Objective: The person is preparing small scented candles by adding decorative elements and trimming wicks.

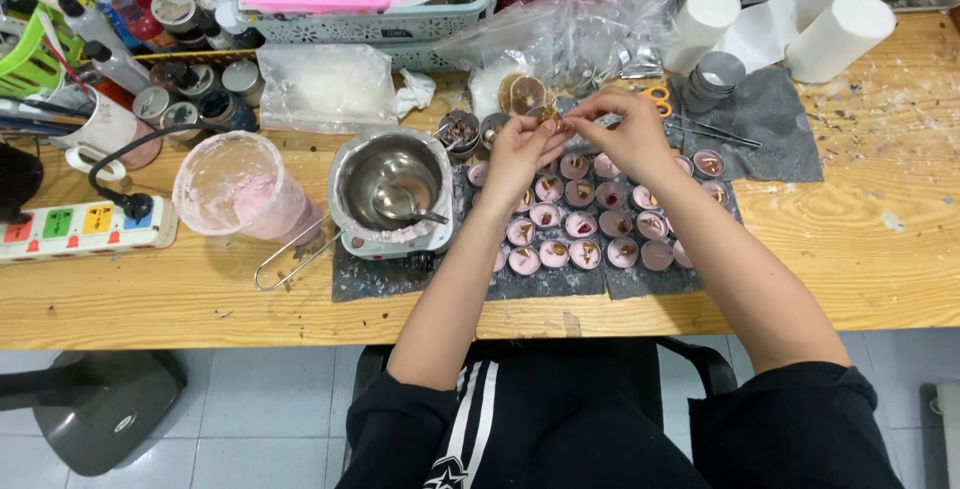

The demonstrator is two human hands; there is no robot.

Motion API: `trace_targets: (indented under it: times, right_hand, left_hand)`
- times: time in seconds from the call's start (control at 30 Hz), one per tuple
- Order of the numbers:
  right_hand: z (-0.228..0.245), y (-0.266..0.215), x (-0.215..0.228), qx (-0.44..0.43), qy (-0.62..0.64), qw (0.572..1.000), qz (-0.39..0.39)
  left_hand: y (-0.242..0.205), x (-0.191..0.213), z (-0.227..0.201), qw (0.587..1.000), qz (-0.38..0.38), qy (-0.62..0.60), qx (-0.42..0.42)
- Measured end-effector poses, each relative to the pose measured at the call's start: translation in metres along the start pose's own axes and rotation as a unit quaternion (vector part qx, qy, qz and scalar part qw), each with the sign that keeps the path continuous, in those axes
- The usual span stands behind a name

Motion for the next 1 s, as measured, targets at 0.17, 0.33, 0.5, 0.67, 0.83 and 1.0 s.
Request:
trace_targets:
  times: [0.17, 0.33, 0.5, 0.67, 0.83, 1.0]
  right_hand:
    - [-0.014, -0.004, -0.009, -0.037, 0.068, 0.997, -0.02]
    - [-0.022, -0.009, 0.001, -0.128, 0.17, 0.977, -0.028]
    - [-0.014, -0.015, 0.019, -0.153, 0.229, 0.961, -0.035]
    - [0.0, -0.024, 0.038, -0.16, 0.208, 0.965, -0.007]
    - [0.014, -0.033, 0.049, -0.157, 0.21, 0.965, 0.03]
    - [0.044, -0.043, 0.053, -0.127, 0.118, 0.983, 0.063]
  left_hand:
    - [0.008, -0.002, 0.002, 1.0, 0.009, 0.022, -0.015]
    - [-0.005, -0.014, -0.024, 0.966, -0.066, 0.233, -0.086]
    - [-0.019, -0.045, -0.058, 0.778, -0.105, 0.589, -0.193]
    - [-0.009, -0.037, -0.053, 0.753, -0.105, 0.612, -0.218]
    - [-0.055, -0.075, -0.081, 0.701, -0.056, 0.596, -0.388]
    - [-0.085, -0.086, -0.071, 0.905, 0.091, 0.403, -0.104]
Point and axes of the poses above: each hand's wrist, its own y-axis towards the middle knuckle, its own x-axis out of the back of the hand, z = x × y, the point moved 3 cm from there along y, towards the middle knuckle, and after that the axes turned 10 degrees about -y, right-handed, at the moved point
